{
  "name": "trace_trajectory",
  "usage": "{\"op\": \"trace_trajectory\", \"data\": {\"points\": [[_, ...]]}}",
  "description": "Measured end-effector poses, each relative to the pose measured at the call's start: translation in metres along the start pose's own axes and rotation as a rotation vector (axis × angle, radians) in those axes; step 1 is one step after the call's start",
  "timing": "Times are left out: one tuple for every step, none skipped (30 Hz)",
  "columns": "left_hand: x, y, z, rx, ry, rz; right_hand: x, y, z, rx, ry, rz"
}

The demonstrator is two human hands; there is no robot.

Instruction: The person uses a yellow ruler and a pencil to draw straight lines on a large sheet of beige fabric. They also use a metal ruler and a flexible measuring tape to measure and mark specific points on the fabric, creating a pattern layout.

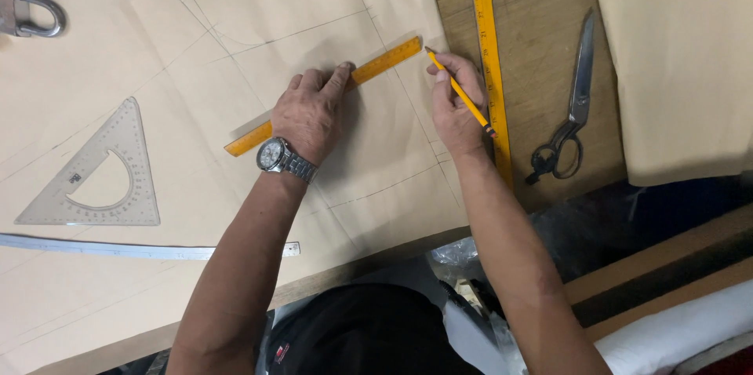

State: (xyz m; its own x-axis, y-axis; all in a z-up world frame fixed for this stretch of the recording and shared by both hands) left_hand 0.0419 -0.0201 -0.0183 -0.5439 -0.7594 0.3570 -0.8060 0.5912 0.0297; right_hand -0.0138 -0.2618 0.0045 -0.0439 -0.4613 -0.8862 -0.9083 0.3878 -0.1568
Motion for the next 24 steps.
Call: {"op": "trace_trajectory", "data": {"points": [[0.000,0.000,0.001,0.004,-0.017,0.010,0.002,0.000,0.000,-0.006,-0.016,0.014],[0.000,0.001,0.002,0.008,-0.034,0.020,0.005,0.000,0.001,-0.012,-0.033,0.028],[0.002,0.000,-0.002,0.008,-0.033,0.017,0.003,0.000,0.000,-0.015,-0.032,0.028],[0.003,0.000,-0.005,0.012,-0.029,0.016,0.002,0.000,0.000,-0.015,-0.038,0.029],[0.005,-0.001,-0.009,0.016,-0.026,0.015,0.000,0.001,0.000,-0.015,-0.043,0.030],[0.005,-0.001,-0.008,0.015,-0.026,0.014,0.000,0.000,0.000,-0.016,-0.043,0.030],[0.005,-0.001,-0.008,0.022,-0.022,0.015,-0.001,0.000,0.000,-0.018,-0.033,0.035],[0.004,-0.002,-0.007,0.029,-0.017,0.017,-0.001,-0.001,0.000,-0.018,-0.024,0.040],[0.004,-0.001,-0.006,0.029,-0.017,0.017,-0.001,0.000,0.000,-0.017,-0.023,0.040],[0.005,-0.001,-0.006,0.042,-0.033,0.025,0.000,-0.001,0.000,-0.019,-0.017,0.045],[0.005,-0.001,-0.006,0.055,-0.049,0.032,0.001,-0.001,0.000,-0.020,-0.012,0.049],[0.005,0.000,-0.007,0.055,-0.049,0.032,0.003,0.000,0.000,-0.020,-0.011,0.050],[0.005,0.000,-0.007,0.055,-0.039,0.029,0.005,0.000,0.001,-0.021,-0.006,0.055],[0.006,0.000,-0.008,0.054,-0.029,0.026,0.006,0.000,0.001,-0.022,0.000,0.060],[0.005,0.001,-0.008,0.054,-0.028,0.026,0.007,0.000,0.002,-0.022,0.001,0.060],[0.006,0.001,-0.008,0.065,-0.031,0.029,0.007,0.000,0.002,-0.009,0.004,0.063],[0.006,0.000,-0.009,0.076,-0.033,0.032,0.008,0.000,0.002,0.005,0.008,0.065],[0.005,0.000,-0.008,0.081,-0.031,0.038,0.007,-0.001,0.001,0.011,0.012,0.061],[0.005,-0.001,-0.007,0.086,-0.051,0.051,0.008,-0.001,0.001,0.014,0.009,0.071],[0.005,0.000,-0.006,0.090,-0.073,0.061,0.008,0.000,0.000,0.015,0.004,0.082],[0.007,-0.001,-0.007,0.093,-0.070,0.065,0.006,-0.001,-0.001,0.018,0.007,0.079],[0.006,-0.001,-0.006,0.065,-0.059,0.045,0.004,-0.001,-0.001,0.020,-0.005,0.087],[0.006,0.000,-0.006,0.037,-0.049,0.025,0.002,-0.001,0.000,0.021,-0.018,0.095],[0.006,0.000,-0.006,0.038,-0.049,0.024,0.004,-0.001,0.000,0.021,-0.019,0.095]]}}
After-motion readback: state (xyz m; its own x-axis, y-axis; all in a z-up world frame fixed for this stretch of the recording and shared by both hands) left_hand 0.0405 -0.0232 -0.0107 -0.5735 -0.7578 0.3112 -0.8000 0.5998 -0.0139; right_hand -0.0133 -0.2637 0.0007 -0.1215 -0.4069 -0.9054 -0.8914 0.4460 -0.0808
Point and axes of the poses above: each hand's wrist, its own y-axis away from the middle knuckle, its own z-axis out of the palm, x = y × z, the point moved 5 cm from there along -y, towards the middle knuckle, and after that the axes turned 8 degrees about z, right-handed, at the moved point
